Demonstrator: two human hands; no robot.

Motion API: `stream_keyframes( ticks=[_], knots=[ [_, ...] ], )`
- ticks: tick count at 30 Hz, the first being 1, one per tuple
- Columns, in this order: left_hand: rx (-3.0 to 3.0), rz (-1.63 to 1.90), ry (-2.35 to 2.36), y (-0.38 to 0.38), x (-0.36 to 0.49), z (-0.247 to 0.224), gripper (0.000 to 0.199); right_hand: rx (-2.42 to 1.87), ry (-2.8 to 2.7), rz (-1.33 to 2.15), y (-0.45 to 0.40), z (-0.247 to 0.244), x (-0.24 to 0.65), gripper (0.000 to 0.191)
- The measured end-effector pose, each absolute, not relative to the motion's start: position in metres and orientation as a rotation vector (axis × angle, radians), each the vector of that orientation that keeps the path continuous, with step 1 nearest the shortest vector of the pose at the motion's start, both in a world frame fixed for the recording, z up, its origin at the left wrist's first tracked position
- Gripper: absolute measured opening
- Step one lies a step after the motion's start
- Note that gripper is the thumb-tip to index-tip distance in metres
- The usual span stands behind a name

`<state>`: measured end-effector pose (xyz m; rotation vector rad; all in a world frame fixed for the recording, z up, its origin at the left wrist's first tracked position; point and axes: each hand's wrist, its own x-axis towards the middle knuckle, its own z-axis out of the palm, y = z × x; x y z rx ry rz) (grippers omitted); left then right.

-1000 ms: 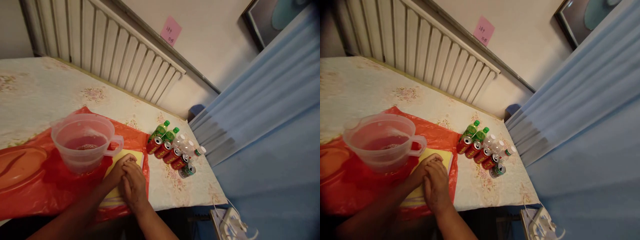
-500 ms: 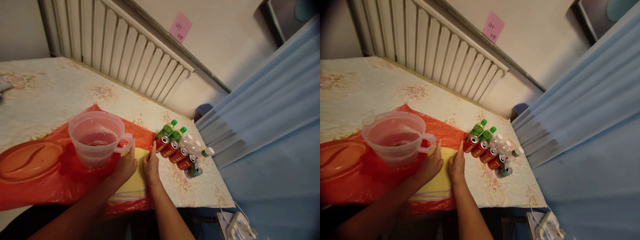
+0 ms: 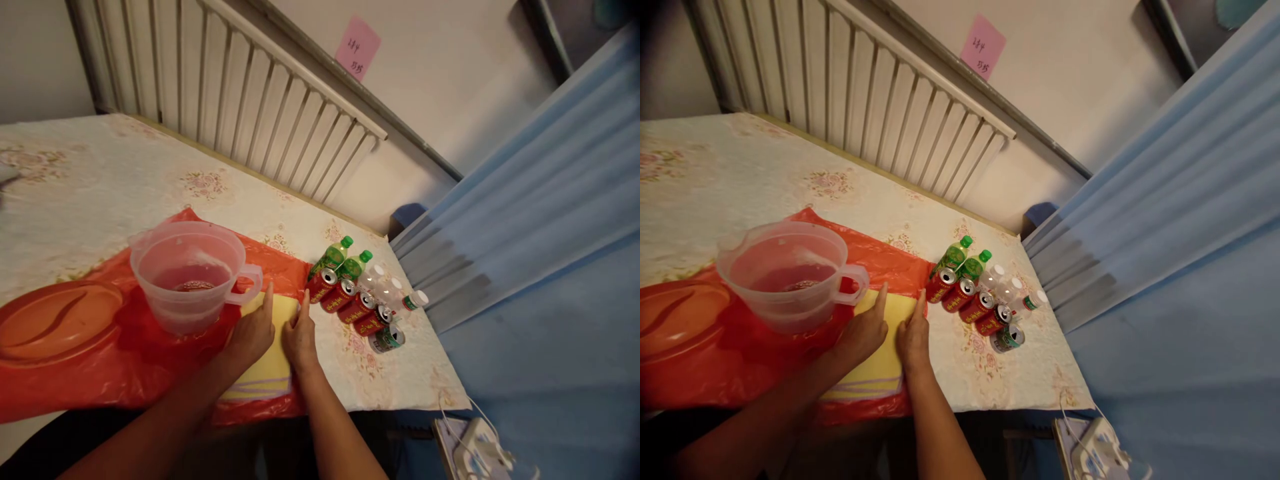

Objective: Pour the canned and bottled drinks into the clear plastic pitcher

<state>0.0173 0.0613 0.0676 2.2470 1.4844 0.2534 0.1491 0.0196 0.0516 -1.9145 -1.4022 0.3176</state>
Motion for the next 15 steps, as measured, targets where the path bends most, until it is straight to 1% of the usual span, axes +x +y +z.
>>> stream_keyframes(
  ticks=[15],
  knots=[
    [2.264, 0.242, 1.484, 0.0595, 0.0163, 0.0720, 0.088, -1.888, -1.389, 0.285, 0.0157, 0.0522, 0.1467, 0.090]
  ],
)
